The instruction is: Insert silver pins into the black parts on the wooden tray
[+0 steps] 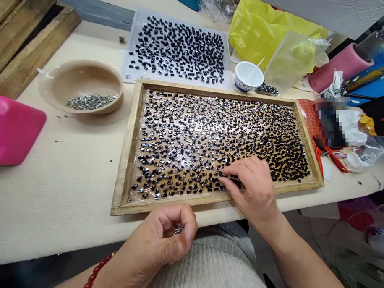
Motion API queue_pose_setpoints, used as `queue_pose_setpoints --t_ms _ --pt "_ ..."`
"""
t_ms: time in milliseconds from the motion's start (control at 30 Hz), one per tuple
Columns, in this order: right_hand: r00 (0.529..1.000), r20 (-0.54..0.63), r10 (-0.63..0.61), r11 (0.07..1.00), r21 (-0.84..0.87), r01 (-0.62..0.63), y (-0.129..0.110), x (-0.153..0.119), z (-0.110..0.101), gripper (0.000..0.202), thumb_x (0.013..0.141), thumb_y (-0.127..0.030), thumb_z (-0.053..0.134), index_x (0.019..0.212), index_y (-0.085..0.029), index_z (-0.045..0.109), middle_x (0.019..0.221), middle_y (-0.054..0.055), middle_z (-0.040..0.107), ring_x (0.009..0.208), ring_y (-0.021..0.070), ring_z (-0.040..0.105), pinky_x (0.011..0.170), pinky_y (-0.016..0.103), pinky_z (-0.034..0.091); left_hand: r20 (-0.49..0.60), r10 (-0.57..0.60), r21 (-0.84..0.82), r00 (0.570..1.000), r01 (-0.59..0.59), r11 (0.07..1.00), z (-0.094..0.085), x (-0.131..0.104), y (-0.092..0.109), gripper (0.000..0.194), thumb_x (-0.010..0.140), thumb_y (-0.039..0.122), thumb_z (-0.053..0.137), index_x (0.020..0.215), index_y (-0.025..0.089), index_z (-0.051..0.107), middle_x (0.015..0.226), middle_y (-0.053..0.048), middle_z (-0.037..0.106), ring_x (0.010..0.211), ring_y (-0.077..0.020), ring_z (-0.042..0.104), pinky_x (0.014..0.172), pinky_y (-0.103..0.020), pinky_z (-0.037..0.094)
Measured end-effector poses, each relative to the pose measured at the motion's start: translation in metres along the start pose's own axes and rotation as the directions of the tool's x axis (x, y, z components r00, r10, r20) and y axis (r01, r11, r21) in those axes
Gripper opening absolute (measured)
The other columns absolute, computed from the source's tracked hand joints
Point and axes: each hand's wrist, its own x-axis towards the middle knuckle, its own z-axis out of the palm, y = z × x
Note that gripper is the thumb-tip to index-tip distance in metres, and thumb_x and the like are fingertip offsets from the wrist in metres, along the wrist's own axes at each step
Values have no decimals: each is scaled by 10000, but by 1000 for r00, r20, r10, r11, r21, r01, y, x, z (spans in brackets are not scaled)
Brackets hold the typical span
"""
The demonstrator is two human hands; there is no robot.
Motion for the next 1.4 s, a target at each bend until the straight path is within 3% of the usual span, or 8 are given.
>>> queue_pose_setpoints --t_ms 167,400,633,967,1067,1167,1267,1400 --pt "966 212 -147 864 503 21 -36 -6 -19 183 799 -131 593 975 -176 609 812 33 576 785 149 543 689 318 443 47 -85 37 995 83 996 3 4 3 424 589 470 797 578 143 528 522 53 461 495 -61 320 504 -215 253" --pt "927 325 -188 860 510 -4 -45 -8 -23 171 831 -121 542 974 -180 614 809 32 527 770 136 510 675 300 448 -39 -76 37 996 77 996 4 4 2 331 593 337 822 588 143 554 492 68 473 436 -44 306 428 -191 217" --pt "956 269 -112 833 550 -57 -42 -6 -17 58 838 -181 550 870 -177 597 776 29 535 748 138 514 645 295 458 -102 -65 11 993 66 998 6 4 3 423 590 489 788 572 136 555 500 60 457 415 -38 330 402 -179 271" --pt "969 242 -47 767 630 -120 -41 -13 -9 30 818 -152 540 825 -179 550 771 20 518 760 142 498 670 305 426 -38 3 28 999 -2 1000 5 4 -1 430 698 535 696 653 130 560 534 38 459 476 -63 363 462 -195 266" --pt "995 56 88 851 514 -104 -26 -8 -2 62 815 -130 536 811 -191 529 766 12 508 762 143 497 670 299 410 -18 38 -28 999 -39 999 6 4 -1 386 882 491 481 828 127 595 581 22 470 499 -71 299 472 -215 199" --pt "984 -158 86 993 96 -72 -2 3 8 74 798 -123 586 813 -190 558 791 25 555 807 164 521 752 335 398 -11 57 -70 998 -58 996 7 3 -2 298 943 362 403 981 123 577 665 8 487 514 -75 249 477 -232 172" --pt "996 -93 -3 981 -193 -15 15 12 15 26 816 -167 588 807 -184 571 829 46 605 832 187 540 756 348 371 -9 54 -61 999 -54 997 8 2 -2 252 942 320 410 1030 123 541 673 4 516 502 -70 234 479 -232 159" --pt "999 -28 -22 945 -326 12 17 17 18 43 838 -199 570 799 -182 576 843 46 630 826 187 542 742 337 349 -23 29 -101 999 -31 994 7 3 -2 154 938 306 421 959 161 472 643 1 573 477 -62 232 483 -214 175"
